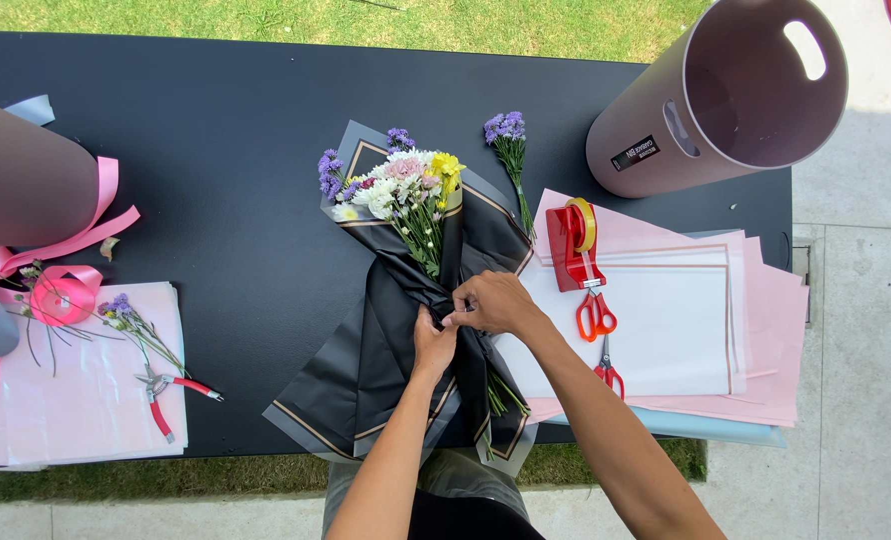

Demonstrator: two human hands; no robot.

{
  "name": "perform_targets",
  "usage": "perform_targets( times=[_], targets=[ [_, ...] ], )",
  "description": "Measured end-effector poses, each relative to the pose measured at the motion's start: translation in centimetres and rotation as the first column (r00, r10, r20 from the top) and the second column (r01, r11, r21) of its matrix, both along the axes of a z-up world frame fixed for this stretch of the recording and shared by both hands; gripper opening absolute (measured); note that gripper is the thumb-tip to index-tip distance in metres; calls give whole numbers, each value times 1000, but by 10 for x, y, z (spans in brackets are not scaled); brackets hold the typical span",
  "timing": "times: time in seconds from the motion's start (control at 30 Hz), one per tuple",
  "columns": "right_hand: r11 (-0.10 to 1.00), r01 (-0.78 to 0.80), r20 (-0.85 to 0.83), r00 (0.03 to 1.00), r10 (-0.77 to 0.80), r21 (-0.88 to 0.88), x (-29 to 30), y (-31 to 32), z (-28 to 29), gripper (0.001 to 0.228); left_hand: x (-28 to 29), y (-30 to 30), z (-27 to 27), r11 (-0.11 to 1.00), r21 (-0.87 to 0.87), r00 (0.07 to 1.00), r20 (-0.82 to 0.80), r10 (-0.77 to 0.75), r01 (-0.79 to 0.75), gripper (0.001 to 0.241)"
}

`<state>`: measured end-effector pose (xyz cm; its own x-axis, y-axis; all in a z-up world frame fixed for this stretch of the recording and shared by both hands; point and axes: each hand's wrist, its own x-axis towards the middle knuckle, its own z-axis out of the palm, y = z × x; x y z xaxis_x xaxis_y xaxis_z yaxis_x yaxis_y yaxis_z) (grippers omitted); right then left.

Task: The person wraps a bouquet of flowers in black and grey paper, folding the edges around the stems and securing the wrap with adhesive tape.

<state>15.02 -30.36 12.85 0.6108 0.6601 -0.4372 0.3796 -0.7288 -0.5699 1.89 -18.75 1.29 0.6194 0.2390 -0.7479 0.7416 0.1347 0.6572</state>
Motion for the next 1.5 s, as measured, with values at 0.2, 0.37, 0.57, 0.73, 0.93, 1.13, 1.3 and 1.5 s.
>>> perform_targets(
  times=[0.2, 0.37, 0.57, 0.73, 0.93, 1.13, 1.3, 1.5],
  targets=[
    [982, -153, 23, 988, 151, 115, -7, 41, 16, 40, -12, -49, -173, 935, 252, 961, 182, 208, -250, 56],
    [985, -122, -59, 990, 130, 119, -1, 37, 11, 34, -17, -17, -125, 950, 286, 959, 279, 39, -122, 36],
    [999, -23, -68, 997, 21, -33, 3, 5, -19, 22, -2, 0, -6, 1000, -1, 1000, 15, 25, -25, 80],
    [999, 34, -44, 998, -36, -38, 1, -8, -51, 24, 4, 1, 27, 998, -33, 998, 29, 53, -52, 73],
    [997, 24, 100, 995, -16, -76, -1, -4, -54, 31, 3, 2, 33, 997, 4, 993, 92, 74, -75, 61],
    [991, 58, 197, 980, -34, -117, -5, -5, -63, 34, -17, 10, 10, 945, -296, 977, 118, 178, -136, 82],
    [980, 104, 203, 977, -69, -170, 0, -8, -67, 34, -15, 5, -5, 979, -179, 980, 154, 125, -97, 68],
    [952, 125, -229, 954, -192, -280, 29, -24, -52, 10, -12, 1, -24, 991, -95, 992, 67, 106, -99, 79]
  ],
)
